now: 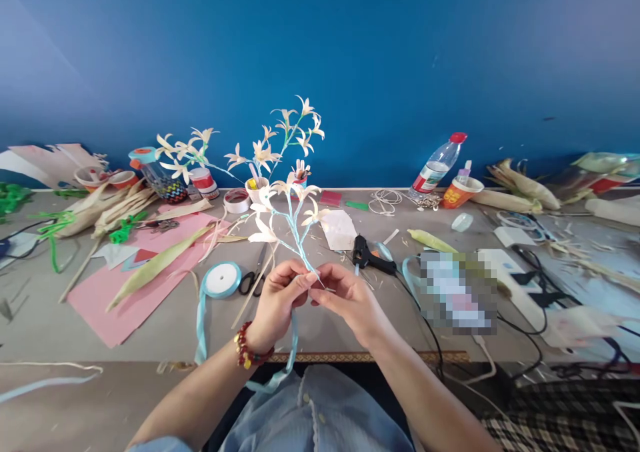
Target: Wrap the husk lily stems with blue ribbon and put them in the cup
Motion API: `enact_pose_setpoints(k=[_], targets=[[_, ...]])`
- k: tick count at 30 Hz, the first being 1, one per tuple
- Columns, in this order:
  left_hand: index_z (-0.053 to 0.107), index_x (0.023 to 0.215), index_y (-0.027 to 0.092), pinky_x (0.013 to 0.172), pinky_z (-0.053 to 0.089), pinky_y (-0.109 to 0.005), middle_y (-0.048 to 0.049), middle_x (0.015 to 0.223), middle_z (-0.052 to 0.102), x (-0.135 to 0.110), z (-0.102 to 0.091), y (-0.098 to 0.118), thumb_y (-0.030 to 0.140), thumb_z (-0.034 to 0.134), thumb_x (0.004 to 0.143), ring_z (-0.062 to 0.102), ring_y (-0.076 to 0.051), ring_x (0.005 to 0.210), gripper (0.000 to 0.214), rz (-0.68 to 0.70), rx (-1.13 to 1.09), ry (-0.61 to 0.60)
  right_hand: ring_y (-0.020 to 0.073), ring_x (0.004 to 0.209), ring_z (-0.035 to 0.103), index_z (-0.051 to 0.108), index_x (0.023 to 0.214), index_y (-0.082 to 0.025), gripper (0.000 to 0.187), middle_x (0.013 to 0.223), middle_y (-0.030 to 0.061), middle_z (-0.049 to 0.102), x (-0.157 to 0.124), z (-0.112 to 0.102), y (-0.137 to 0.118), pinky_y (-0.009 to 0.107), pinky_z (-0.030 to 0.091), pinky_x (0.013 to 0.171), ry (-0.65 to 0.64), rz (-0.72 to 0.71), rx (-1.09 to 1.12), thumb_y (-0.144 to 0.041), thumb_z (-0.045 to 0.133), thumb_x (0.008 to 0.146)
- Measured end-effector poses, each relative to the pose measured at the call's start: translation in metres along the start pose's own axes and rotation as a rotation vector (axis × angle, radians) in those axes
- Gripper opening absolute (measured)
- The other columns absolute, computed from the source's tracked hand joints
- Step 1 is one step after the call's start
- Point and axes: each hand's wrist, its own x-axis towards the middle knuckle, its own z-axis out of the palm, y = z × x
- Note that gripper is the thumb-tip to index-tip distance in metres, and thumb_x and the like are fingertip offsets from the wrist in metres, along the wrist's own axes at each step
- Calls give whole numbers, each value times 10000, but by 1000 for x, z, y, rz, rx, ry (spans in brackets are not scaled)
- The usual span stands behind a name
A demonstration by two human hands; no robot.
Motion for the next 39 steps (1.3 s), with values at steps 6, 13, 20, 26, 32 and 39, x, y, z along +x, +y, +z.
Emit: enact_pose_setpoints(k=[6,13,20,26,32,39], targets=[[639,724,168,441,271,-164,64,581,552,0,-3,-1,354,865,686,363,-24,448,296,92,56,0,122,743,578,666,788,-175,312,761,-13,622,2,-2,-10,263,450,740,-37,96,76,-445,820,754],[655,762,182,463,289,-180,60,607,539,-2,-11,9,343,795,778,364,-42,484,213,119,270,-71,149,765,572,702,904,-186,324,815,21,648,3,-8,-18,272,438,687,-17,-75,-253,-507,677,879],[679,769,187,490,329,-193,38,658,569,-3,-8,14,331,757,807,383,-62,517,168,204,458,-42,146,739,636,699,963,-193,259,841,21,661,5,-7,-21,286,522,715,-14,-138,-288,-441,657,904],[707,751,193,500,366,-200,25,655,622,-3,-11,10,341,782,778,420,-73,513,168,215,429,-28,127,747,652,695,927,-191,266,862,16,703,-1,-3,-16,273,528,739,-23,-64,-74,-428,762,826],[739,740,208,508,394,-222,3,636,667,-4,-13,8,342,818,738,471,-96,511,156,256,401,-9,81,583,576,664,808,-162,323,685,-14,668,2,-7,-18,210,446,598,-99,138,127,-416,850,735],[759,762,200,617,449,-263,-40,711,714,-5,-21,12,334,741,823,575,-153,628,148,316,528,-102,75,509,507,573,692,-175,390,598,-16,647,3,-6,-8,207,354,507,-83,166,171,-453,843,733]])
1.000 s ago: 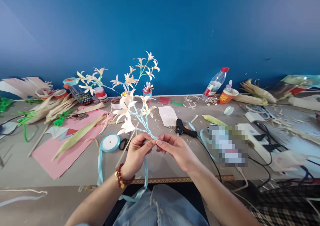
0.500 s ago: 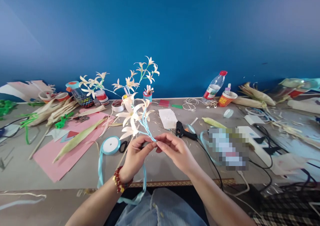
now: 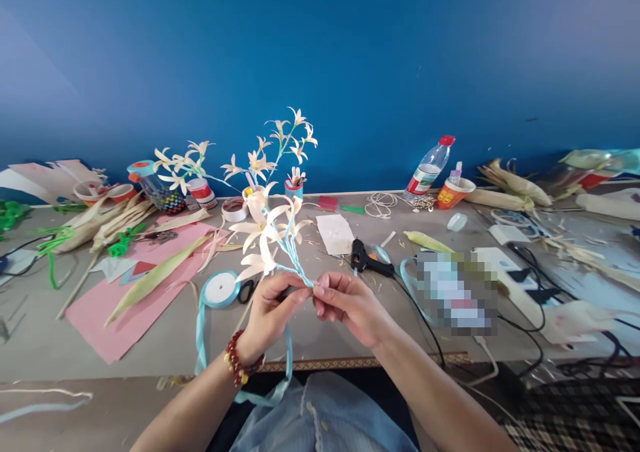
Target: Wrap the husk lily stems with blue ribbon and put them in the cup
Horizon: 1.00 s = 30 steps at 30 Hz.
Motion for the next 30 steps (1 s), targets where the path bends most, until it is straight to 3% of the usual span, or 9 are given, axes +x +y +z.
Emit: enact_pose_setpoints(k=[3,6,11,13,16,19,23,27,30], targets=[[788,816,223,706,472,-296,-62,795,737,0,-2,2,332,691,861,605,-193,733,152,70,40,-1,90,523,506,579,717,-184,367,587,-19,629,-2,2,3,215,367,510,56,-112,-98,-461,816,758],[797,783,233,847,467,-330,-68,811,734,1,1,5,327,700,857,612,-233,886,154,117,78,31,116,550,526,615,748,-188,306,622,0,633,-6,4,4,233,396,519,164,-273,-339,-455,741,828],[765,779,199,833,490,-301,-55,907,697,2,13,6,310,784,788,611,-196,888,114,-66,-196,118,150,611,580,621,789,-214,211,665,17,641,-13,6,9,261,419,579,290,-574,-839,-342,581,952],[754,766,189,804,498,-284,-44,888,687,1,16,5,299,820,748,610,-179,856,129,-126,-319,143,154,608,581,603,801,-224,197,664,11,635,-16,6,7,267,413,591,291,-597,-949,-329,559,962],[755,748,198,827,488,-270,-32,906,686,0,16,5,269,830,738,611,-169,883,103,-141,-390,141,153,622,582,575,820,-227,186,694,5,636,-20,5,-2,270,391,598,212,-486,-1030,-329,538,971],[770,769,203,856,478,-277,-41,909,688,0,13,7,276,805,773,611,-177,904,81,-112,-347,84,140,645,570,548,821,-218,211,735,-2,634,-23,3,-13,258,387,607,44,-338,-941,-356,528,980],[779,825,197,840,479,-301,-59,870,682,4,9,13,308,742,839,612,-195,873,117,-70,-311,-69,114,604,516,537,810,-201,301,709,-10,598,-20,-2,-18,246,392,594,-145,-164,-520,-463,578,951],[761,816,193,824,490,-327,-71,869,693,7,7,16,325,726,849,631,-213,862,140,-47,-293,-133,95,562,498,578,820,-181,342,652,-20,598,-17,-4,-12,236,373,575,-188,39,-139,-487,728,845],[752,811,186,759,499,-334,-88,874,709,8,6,16,390,707,854,642,-215,799,213,-58,-257,-179,75,513,470,603,812,-171,346,608,-38,587,-16,-5,-8,244,430,615,-233,147,36,-462,790,800]])
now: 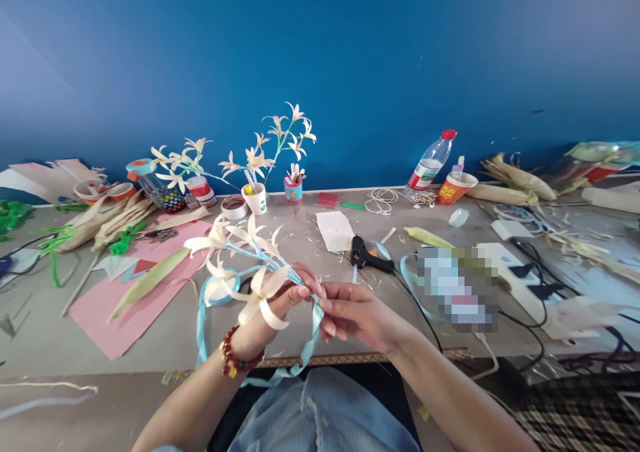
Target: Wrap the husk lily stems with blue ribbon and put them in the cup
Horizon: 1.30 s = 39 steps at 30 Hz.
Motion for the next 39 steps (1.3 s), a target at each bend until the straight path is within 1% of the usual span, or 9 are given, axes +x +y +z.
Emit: enact_pose_setpoints(k=[5,8,11,15,21,23,28,35,39], targets=[[725,744,191,625,487,-335,-74,747,698,-1,2,5,433,755,802,599,-194,640,251,-71,-11,29,57,468,409,618,790,-165,337,569,-55,553,3,-4,5,248,471,609,-51,48,120,-436,818,778],[715,729,187,643,496,-328,-62,729,701,-1,3,7,400,795,766,610,-192,646,230,-76,3,117,54,460,384,614,800,-168,316,582,-49,553,3,-5,6,242,467,589,-45,35,125,-439,776,811],[744,773,179,672,502,-306,-63,732,713,-1,3,8,404,723,838,640,-191,685,235,-93,65,93,78,513,406,610,839,-185,241,641,-42,545,-1,-3,5,252,467,581,16,-55,42,-383,744,811],[772,842,185,666,509,-289,-63,779,740,-1,4,7,397,712,846,650,-193,712,220,-110,145,148,112,599,498,600,846,-201,142,690,-29,560,-5,4,4,243,417,583,231,-248,-479,-300,701,834],[767,750,180,706,513,-280,-46,737,732,-1,10,9,379,746,810,635,-181,715,209,-97,184,244,153,550,561,569,805,-234,113,623,-3,613,-3,8,17,276,388,561,588,-647,-1292,-238,586,916],[759,749,182,694,500,-271,-32,719,717,0,9,7,368,736,821,617,-169,699,201,-75,194,260,168,585,605,581,887,-232,45,728,29,680,-2,7,20,285,409,572,641,-750,-1465,-193,578,909],[739,728,173,669,483,-262,-18,675,685,0,11,5,366,751,807,592,-156,670,210,-68,194,295,218,865,684,611,1033,-225,180,1045,102,736,0,9,14,317,496,742,657,-968,-1710,-94,551,924],[713,713,164,674,516,-276,-49,748,739,0,15,12,300,719,811,652,-182,697,167,-36,269,294,183,806,655,609,943,-222,165,921,69,723,-4,7,8,291,511,732,571,-1093,-1580,-69,549,939],[746,772,164,653,512,-268,-41,733,736,2,12,14,286,703,811,650,-179,679,135,-13,380,230,187,841,640,580,969,-220,134,939,75,671,-1,5,22,293,502,727,626,-952,-1298,-122,489,968]])
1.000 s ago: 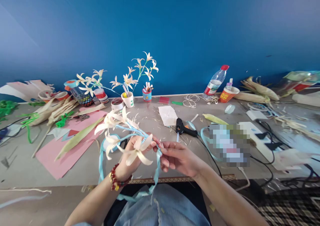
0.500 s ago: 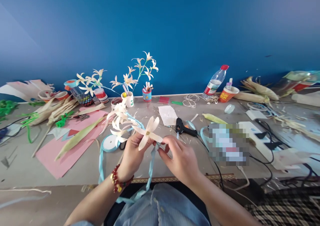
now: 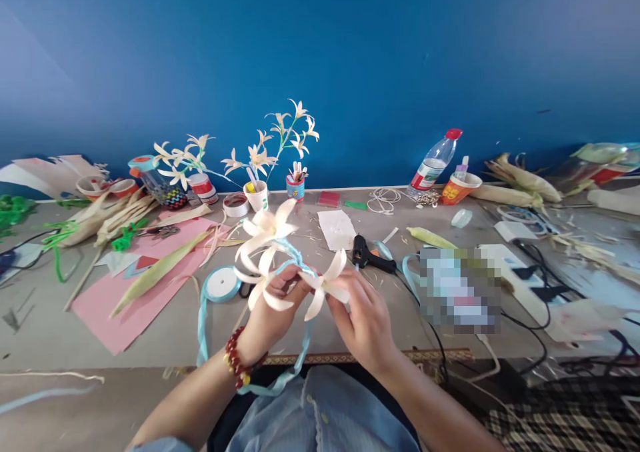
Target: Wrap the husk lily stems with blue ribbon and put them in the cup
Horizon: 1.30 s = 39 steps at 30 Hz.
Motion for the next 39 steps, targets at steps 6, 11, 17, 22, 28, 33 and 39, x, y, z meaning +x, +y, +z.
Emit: enact_pose_setpoints(k=[6,11,17,22,28,33,39], targets=[[739,768,156,685,507,-284,-50,733,726,5,-4,2,312,670,854,651,-183,683,191,-23,-44,-146,157,756,619,585,910,-221,102,847,16,626,-7,12,3,262,491,668,27,455,633,-299,575,974],[729,748,160,701,491,-303,-63,708,721,5,-8,2,401,676,864,653,-207,726,273,-93,-121,-245,137,754,600,624,892,-221,110,840,-2,620,-10,12,7,250,490,692,28,564,917,-315,647,943],[734,825,139,697,479,-307,-65,686,720,10,-10,4,433,695,849,645,-202,700,297,-136,-164,-287,116,738,567,651,906,-229,82,882,0,606,-16,11,12,220,468,663,16,506,842,-271,615,967],[753,812,152,649,492,-302,-65,688,730,14,-10,-3,408,731,806,651,-203,656,258,-156,-209,-287,162,846,617,646,973,-239,146,916,32,634,-17,6,11,266,489,721,58,250,517,-160,523,980],[759,712,176,710,533,-353,-93,810,750,16,-12,8,442,749,758,668,-238,746,271,-93,-198,-202,179,751,634,633,938,-204,204,875,68,670,-23,-22,14,318,532,713,54,-250,142,-45,549,842],[769,734,187,862,532,-412,-96,876,761,14,-16,19,410,736,788,675,-281,890,231,-5,-142,-201,213,811,638,589,897,-210,91,870,74,676,-22,-53,52,339,513,742,52,-59,-202,-129,551,909],[767,753,201,841,553,-426,-76,825,755,21,-15,-6,319,726,817,679,-287,881,141,94,-174,-239,314,1110,606,582,1227,-157,302,1209,147,676,-16,-66,112,427,460,935,-268,212,-720,-223,487,949]])
